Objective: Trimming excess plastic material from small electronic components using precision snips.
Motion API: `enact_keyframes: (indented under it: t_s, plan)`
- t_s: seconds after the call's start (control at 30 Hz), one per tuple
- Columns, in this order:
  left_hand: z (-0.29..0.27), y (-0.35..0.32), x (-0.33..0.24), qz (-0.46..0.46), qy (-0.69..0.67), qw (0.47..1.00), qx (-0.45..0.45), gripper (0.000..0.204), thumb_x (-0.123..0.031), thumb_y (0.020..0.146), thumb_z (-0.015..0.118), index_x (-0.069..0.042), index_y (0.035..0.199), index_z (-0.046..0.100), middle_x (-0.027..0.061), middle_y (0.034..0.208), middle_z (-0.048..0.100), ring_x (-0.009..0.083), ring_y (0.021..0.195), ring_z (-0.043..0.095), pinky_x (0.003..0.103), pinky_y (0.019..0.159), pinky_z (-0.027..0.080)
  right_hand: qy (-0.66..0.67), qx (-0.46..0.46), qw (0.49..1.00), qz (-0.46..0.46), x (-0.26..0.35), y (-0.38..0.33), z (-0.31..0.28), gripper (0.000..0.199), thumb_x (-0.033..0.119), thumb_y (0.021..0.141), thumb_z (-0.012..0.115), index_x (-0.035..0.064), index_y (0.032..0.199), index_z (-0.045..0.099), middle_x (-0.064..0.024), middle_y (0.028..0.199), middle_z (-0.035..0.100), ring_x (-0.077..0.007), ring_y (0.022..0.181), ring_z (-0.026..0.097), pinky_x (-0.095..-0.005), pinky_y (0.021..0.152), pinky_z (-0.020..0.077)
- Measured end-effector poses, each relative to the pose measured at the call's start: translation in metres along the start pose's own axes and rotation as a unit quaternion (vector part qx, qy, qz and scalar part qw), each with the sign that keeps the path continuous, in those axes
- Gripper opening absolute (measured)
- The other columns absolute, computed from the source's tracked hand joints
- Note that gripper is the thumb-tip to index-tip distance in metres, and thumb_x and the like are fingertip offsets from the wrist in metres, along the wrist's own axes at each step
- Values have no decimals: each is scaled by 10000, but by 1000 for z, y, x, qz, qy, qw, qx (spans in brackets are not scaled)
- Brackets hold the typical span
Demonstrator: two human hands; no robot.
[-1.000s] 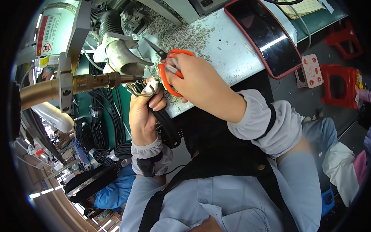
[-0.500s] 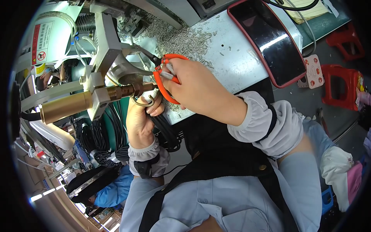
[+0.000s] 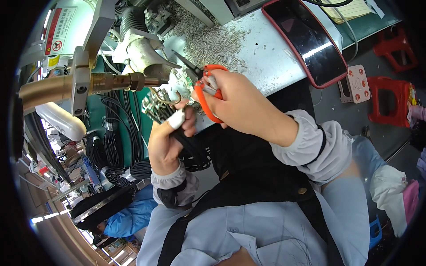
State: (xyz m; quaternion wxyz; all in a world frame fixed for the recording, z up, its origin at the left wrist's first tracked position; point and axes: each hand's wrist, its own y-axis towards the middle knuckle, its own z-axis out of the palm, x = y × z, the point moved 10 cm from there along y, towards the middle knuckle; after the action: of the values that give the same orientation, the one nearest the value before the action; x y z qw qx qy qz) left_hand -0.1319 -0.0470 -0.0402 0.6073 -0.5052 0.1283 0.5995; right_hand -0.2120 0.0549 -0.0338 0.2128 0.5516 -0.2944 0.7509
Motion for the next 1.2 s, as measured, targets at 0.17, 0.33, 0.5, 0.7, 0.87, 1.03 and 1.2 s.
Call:
enact_keyframes:
  t_s: [0.17, 0.33, 0.5, 0.7, 0.87, 1.03, 1.2]
  plan:
    - [3, -25, -5, 83, 120, 986, -83, 241, -9, 774, 580, 39, 1008, 551, 103, 844, 591, 185, 739, 582, 281, 647, 482, -372, -169, 872, -270, 60, -38, -2, 129, 72, 814, 564, -15, 898, 520, -25, 674, 559, -80, 512, 486, -226, 444, 393]
    - [2, -39, 6, 86, 255, 960, -73, 232, 16, 760, 593, 44, 988, 560, 93, 867, 588, 156, 763, 574, 264, 678, 467, -345, -21, 894, -284, 53, -44, 32, 128, 53, 791, 589, -39, 870, 547, -40, 713, 592, -102, 550, 535, -235, 478, 427]
    - [2, -39, 6, 99, 159, 979, -82, 180, 38, 746, 601, 35, 922, 565, 71, 844, 580, 139, 749, 565, 242, 680, 452, -10, 4, 1000, -15, 9, -32, 16, 146, 93, 795, 597, -42, 768, 548, -31, 647, 562, -102, 522, 517, -229, 462, 399]
    - [20, -54, -23, 355, 360, 860, -69, 128, 29, 756, 593, 13, 867, 533, 40, 750, 529, 103, 565, 491, 210, 529, 398, 151, 152, 945, 247, -24, -41, 44, 179, 145, 817, 583, -6, 736, 533, -5, 575, 495, -66, 466, 439, -209, 425, 337]
    - [4, -35, 7, 89, -1, 995, -35, 124, 21, 762, 586, -4, 866, 525, 29, 723, 501, 76, 495, 414, 208, 451, 322, -121, -17, 972, -201, 23, -33, 21, 206, 188, 837, 563, 16, 727, 535, -8, 528, 482, -62, 437, 443, -219, 401, 334]
    - [11, -34, 19, -10, -60, 998, 3, 127, 24, 763, 576, -14, 869, 518, 27, 738, 501, 61, 487, 396, 204, 432, 291, -351, 12, 889, -293, 35, -41, 32, 229, 212, 864, 521, 26, 732, 529, -10, 549, 484, -69, 429, 456, -229, 399, 341]
    - [16, -46, -22, 298, 340, 892, -24, 125, 30, 761, 577, -10, 861, 511, 29, 750, 501, 60, 470, 387, 198, 415, 279, 54, 140, 981, 122, -19, -32, 38, 219, 223, 878, 500, 44, 754, 526, 15, 604, 489, -63, 445, 469, -221, 392, 336]
